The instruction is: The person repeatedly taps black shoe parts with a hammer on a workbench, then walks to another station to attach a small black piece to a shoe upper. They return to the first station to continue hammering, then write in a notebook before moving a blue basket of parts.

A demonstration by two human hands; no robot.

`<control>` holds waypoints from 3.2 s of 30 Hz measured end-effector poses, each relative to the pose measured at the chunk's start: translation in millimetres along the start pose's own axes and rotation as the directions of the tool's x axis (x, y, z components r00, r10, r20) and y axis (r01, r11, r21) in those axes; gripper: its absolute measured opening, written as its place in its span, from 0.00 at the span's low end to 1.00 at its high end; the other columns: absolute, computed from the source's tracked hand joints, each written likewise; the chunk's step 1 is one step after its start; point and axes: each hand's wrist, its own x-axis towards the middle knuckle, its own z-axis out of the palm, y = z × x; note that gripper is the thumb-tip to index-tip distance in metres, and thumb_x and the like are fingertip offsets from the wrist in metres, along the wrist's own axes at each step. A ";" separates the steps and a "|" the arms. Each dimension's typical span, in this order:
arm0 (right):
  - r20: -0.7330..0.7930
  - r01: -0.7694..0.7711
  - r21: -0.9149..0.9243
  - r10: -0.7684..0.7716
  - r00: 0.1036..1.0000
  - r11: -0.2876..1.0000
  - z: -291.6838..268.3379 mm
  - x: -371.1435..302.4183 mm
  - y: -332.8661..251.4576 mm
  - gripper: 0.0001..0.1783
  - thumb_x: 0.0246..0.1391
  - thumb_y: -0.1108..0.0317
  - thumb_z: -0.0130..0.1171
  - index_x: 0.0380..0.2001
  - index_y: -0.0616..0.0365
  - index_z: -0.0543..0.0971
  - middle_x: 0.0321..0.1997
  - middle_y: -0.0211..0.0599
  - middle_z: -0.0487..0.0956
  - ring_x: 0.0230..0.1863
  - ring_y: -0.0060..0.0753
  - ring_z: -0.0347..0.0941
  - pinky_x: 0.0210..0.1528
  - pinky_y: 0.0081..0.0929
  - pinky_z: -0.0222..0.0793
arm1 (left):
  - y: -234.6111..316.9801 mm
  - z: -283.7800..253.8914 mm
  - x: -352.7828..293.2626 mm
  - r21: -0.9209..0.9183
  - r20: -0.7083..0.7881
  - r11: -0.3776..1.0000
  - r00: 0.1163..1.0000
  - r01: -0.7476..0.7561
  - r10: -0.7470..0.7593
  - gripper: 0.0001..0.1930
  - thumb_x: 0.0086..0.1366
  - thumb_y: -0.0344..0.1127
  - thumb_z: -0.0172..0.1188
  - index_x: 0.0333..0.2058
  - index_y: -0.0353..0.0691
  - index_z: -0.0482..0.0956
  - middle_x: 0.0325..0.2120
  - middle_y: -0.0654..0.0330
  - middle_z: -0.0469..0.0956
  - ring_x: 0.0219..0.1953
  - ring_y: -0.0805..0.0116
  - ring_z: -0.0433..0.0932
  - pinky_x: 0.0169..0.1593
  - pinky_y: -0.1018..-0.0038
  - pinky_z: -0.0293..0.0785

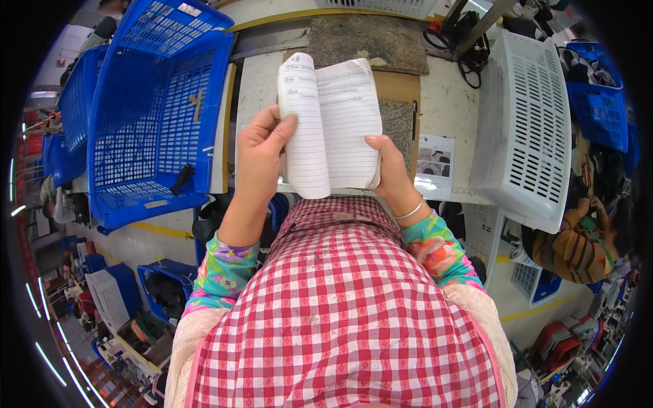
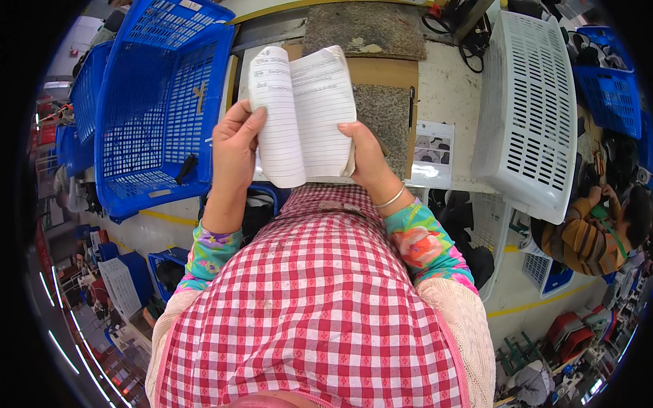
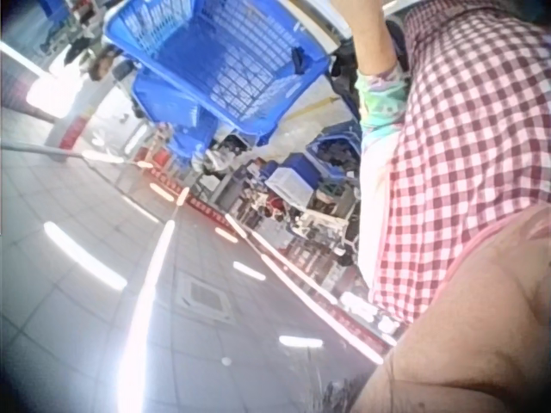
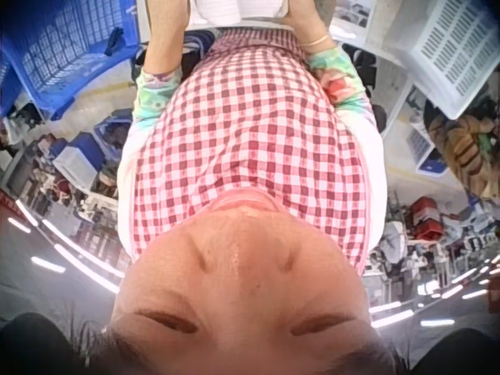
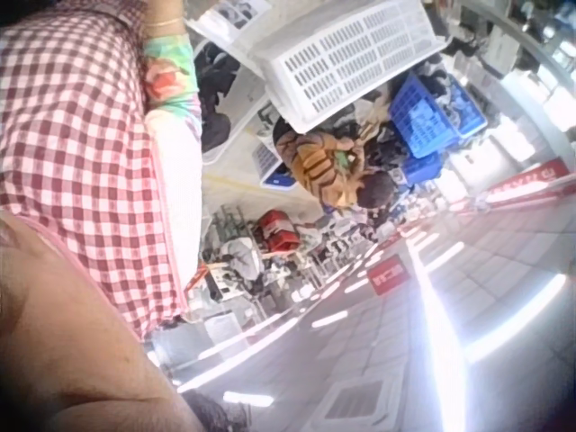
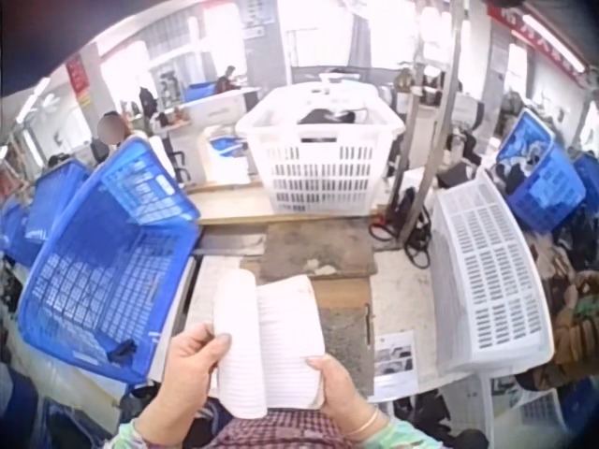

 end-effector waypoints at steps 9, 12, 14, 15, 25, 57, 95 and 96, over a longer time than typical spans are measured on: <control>-0.075 0.011 -0.190 -0.026 0.997 0.982 -39.5 -10.6 -20.9 0.23 0.65 0.70 0.55 0.58 0.73 0.72 0.56 0.47 0.79 0.55 0.38 0.78 0.57 0.35 0.76 | 31.8 -14.7 -21.0 0.342 -0.104 0.911 0.954 -0.230 0.280 0.11 0.72 0.30 0.59 0.49 0.30 0.80 0.39 0.60 0.84 0.40 0.78 0.80 0.45 0.82 0.73; -0.081 -0.114 -0.296 0.094 0.992 0.948 -41.3 -12.1 -29.5 0.20 0.67 0.69 0.55 0.57 0.71 0.75 0.55 0.42 0.81 0.52 0.37 0.79 0.54 0.34 0.76 | 18.3 -15.8 -19.8 0.446 -0.087 0.861 0.946 -0.244 0.313 0.14 0.72 0.26 0.55 0.55 0.32 0.77 0.44 0.59 0.82 0.40 0.79 0.78 0.45 0.82 0.73; -0.053 -0.036 -0.569 0.007 0.999 0.821 -38.6 -11.1 -29.8 0.18 0.66 0.68 0.56 0.55 0.67 0.77 0.49 0.41 0.83 0.48 0.34 0.80 0.49 0.32 0.76 | -0.2 -11.7 -16.8 0.475 -0.042 0.828 0.932 -0.297 0.359 0.19 0.71 0.22 0.52 0.60 0.37 0.74 0.46 0.59 0.80 0.40 0.80 0.76 0.44 0.82 0.73; -0.036 0.002 -0.688 -0.037 0.999 0.726 -36.5 -10.1 -27.8 0.17 0.66 0.67 0.57 0.54 0.65 0.79 0.46 0.41 0.85 0.45 0.32 0.81 0.47 0.31 0.76 | -10.5 -9.1 -14.1 0.499 -0.006 0.830 0.956 -0.252 0.294 0.27 0.69 0.19 0.50 0.65 0.45 0.71 0.44 0.61 0.77 0.38 0.79 0.75 0.42 0.81 0.73; 0.333 0.232 -0.933 -0.421 0.844 -0.274 -25.5 -6.5 16.7 0.06 0.58 0.67 0.63 0.37 0.56 0.81 0.25 0.47 0.82 0.26 0.51 0.81 0.28 0.42 0.77 | -93.7 31.0 -5.6 0.127 -0.100 0.954 0.961 0.270 -0.259 0.21 0.69 0.49 0.64 0.41 0.31 0.80 0.34 0.58 0.81 0.34 0.73 0.80 0.35 0.76 0.79; 0.005 0.172 -0.807 -0.284 0.959 0.566 -95.7 12.6 46.7 0.35 0.66 0.49 0.57 0.67 0.60 0.66 0.58 0.55 0.79 0.60 0.51 0.77 0.59 0.39 0.72 | -154.1 23.6 1.2 0.276 0.151 0.947 0.966 0.163 -0.210 0.08 0.71 0.32 0.61 0.31 0.37 0.77 0.32 0.67 0.75 0.39 0.76 0.77 0.46 0.72 0.79; -0.064 0.020 -0.798 -0.117 0.991 0.602 -126.5 23.8 52.4 0.30 0.71 0.44 0.50 0.46 0.65 0.80 0.36 0.43 0.83 0.38 0.31 0.78 0.43 0.30 0.73 | -165.8 33.8 15.6 0.150 0.124 0.945 0.943 0.289 -0.308 0.20 0.77 0.52 0.51 0.38 0.40 0.77 0.36 0.65 0.76 0.38 0.76 0.77 0.40 0.74 0.81; -0.055 0.034 -0.807 -0.131 0.990 0.589 -125.9 23.7 51.6 0.30 0.71 0.44 0.49 0.46 0.65 0.80 0.35 0.45 0.84 0.38 0.33 0.79 0.43 0.31 0.74 | -164.9 34.2 15.2 0.148 0.126 0.944 0.941 0.294 -0.313 0.20 0.77 0.52 0.50 0.38 0.40 0.78 0.37 0.65 0.76 0.38 0.76 0.78 0.40 0.74 0.81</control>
